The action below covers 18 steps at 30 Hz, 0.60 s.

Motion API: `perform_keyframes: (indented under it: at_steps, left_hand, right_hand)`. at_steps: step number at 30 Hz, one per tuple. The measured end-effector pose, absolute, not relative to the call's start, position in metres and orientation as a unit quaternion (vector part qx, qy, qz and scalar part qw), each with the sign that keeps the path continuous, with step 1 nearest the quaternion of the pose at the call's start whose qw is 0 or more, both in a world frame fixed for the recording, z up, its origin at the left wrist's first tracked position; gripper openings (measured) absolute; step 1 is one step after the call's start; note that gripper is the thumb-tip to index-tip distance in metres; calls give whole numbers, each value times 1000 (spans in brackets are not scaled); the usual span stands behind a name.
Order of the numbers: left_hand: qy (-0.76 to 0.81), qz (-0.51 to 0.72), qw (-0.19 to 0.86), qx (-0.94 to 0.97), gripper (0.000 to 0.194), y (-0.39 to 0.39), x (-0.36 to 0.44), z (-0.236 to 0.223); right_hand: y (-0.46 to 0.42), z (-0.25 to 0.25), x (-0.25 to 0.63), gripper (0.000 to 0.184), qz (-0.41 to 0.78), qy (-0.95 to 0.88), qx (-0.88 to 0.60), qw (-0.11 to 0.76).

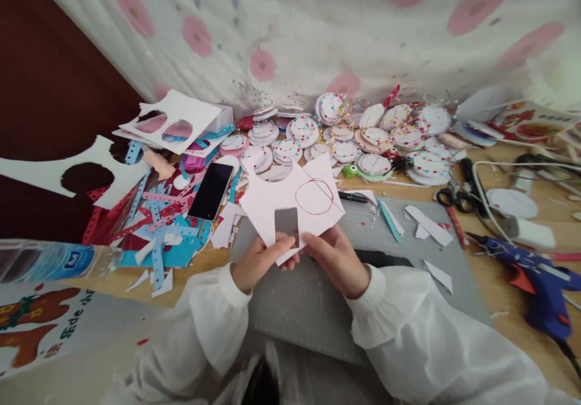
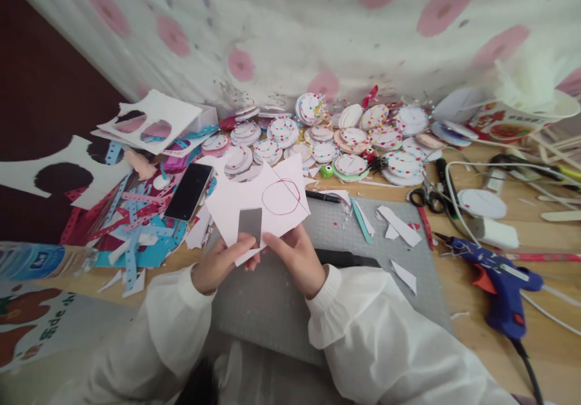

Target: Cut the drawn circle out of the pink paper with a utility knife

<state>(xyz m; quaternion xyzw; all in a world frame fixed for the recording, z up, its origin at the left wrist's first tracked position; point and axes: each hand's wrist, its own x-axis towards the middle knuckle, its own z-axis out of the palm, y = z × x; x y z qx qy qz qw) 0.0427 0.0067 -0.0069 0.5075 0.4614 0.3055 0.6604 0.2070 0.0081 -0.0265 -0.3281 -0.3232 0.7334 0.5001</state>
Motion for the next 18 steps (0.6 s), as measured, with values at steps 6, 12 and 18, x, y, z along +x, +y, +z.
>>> perform_keyframes:
  at_steps: [6, 12, 18]
  left_hand:
    - [422, 234, 686, 545, 45, 28, 33, -14]
    - [369, 214, 732, 531, 49, 33, 31, -30]
    - [275, 149, 733, 603, 35, 40, 17, -28]
  right_hand:
    - [14, -34, 209, 24, 696, -388, -363, 483]
    - [19, -39, 207, 23, 663, -395, -408, 488]
    - [22, -35, 213, 14, 701, -313, -392, 506]
